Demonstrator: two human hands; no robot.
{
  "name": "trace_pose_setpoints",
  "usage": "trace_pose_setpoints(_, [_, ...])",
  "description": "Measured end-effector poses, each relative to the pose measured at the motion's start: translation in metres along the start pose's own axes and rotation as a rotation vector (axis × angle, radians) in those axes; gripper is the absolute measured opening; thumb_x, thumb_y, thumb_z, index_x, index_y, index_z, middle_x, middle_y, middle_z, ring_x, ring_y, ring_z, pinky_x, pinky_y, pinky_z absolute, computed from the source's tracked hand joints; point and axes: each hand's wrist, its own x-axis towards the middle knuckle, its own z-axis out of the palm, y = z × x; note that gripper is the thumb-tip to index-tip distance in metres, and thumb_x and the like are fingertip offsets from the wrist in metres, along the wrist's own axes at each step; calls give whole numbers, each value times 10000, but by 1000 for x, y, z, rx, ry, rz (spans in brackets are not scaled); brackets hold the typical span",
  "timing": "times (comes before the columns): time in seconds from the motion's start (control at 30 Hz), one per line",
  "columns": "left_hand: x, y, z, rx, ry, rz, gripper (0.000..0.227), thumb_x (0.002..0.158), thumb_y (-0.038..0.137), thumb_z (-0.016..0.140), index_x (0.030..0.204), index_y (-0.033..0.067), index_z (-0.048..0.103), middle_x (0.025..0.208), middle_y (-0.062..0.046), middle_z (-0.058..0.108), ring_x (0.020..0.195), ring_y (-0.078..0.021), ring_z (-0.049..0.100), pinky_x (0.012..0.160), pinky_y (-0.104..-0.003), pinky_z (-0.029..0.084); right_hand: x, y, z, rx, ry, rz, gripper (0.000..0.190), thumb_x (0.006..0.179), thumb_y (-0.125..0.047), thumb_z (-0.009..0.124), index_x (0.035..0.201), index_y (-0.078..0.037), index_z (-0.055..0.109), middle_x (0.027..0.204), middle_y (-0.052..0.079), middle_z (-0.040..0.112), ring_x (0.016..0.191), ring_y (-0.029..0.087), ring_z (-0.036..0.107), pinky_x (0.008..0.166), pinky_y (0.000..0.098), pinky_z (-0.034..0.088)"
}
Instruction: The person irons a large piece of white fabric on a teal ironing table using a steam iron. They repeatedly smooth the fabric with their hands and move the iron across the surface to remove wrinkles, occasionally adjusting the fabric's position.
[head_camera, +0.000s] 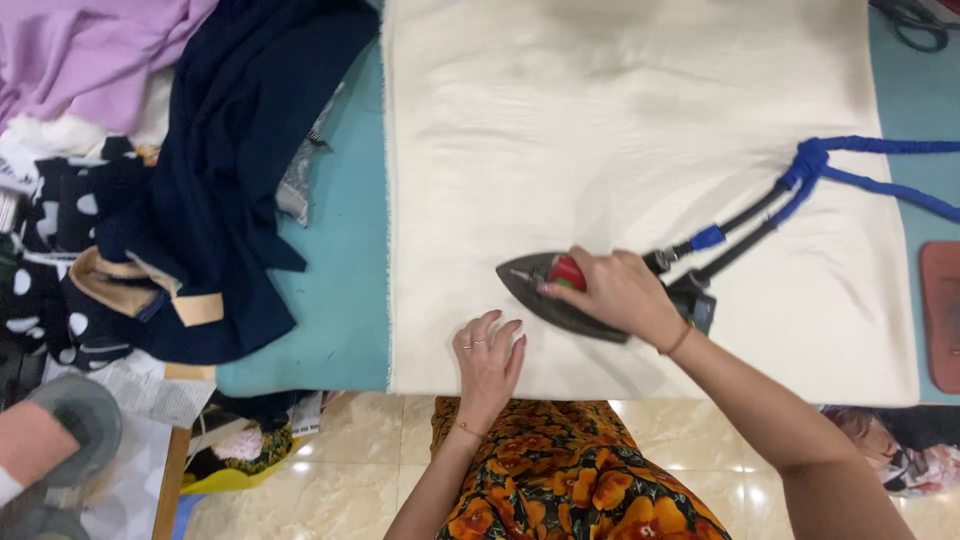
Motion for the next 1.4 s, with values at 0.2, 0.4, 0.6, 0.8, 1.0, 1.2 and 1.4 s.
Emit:
trace_pose_setpoints(0.2, [20,28,-3,-79,-138,66,275,978,210,673,1234,113,643,1432,-127,478,1282,-315,464,1097,-506,359,66,46,-13,-89,335,-158,678,941,-712,580,932,-47,710,563,135,642,525,305,669,551,401,550])
trace_pose_setpoints(0.4, [20,37,2,-35,-185,74,309,957,203,686,1245,99,641,1441,-143,475,1247,-325,473,1070,-506,361,143,80,-30,-137,321,-106,688,991,-703,561,843,-45,699,581,134,646,535,301,666,596,410,551])
trace_pose_setpoints(0.6, [18,43,6,1,-162,30,334,970,222,682,1265,74,630,1463,-150,469,1247,-318,481,1067,-502,365,181,103,-42,-136,358,-165,698,985,-723,589,848,-48,703,609,140,653,575,316,668,620,431,550])
trace_pose_setpoints(0.8, [15,59,12,94,-142,-31,364,971,257,657,1273,56,622,1470,-176,453,1273,-337,451,1065,-531,347,202,123,-48,-112,354,-198,726,946,-771,610,851,-57,702,604,136,656,595,313,678,660,429,553])
trace_pose_setpoints(1.0, [4,89,30,118,-89,-70,358,977,269,644,1272,65,627,1484,-179,446,1392,-364,387,1161,-598,262,207,134,-58,-75,389,-261,732,938,-769,628,851,-46,704,674,157,680,675,346,683,719,463,548])
trace_pose_setpoints(1.2, [-4,118,55,122,-129,-84,341,968,253,654,1257,73,635,1475,-182,451,1431,-375,379,1209,-649,198,198,142,-38,90,340,-188,679,976,-706,609,885,-41,704,731,179,700,706,351,701,722,469,557])
trace_pose_setpoints(1.4, [-3,138,71,121,-92,-67,275,964,258,669,1183,92,654,1394,-136,522,1414,-341,398,1222,-634,187,75,131,-22,44,232,-202,659,969,-672,598,896,-24,697,715,196,688,670,372,694,644,471,558])
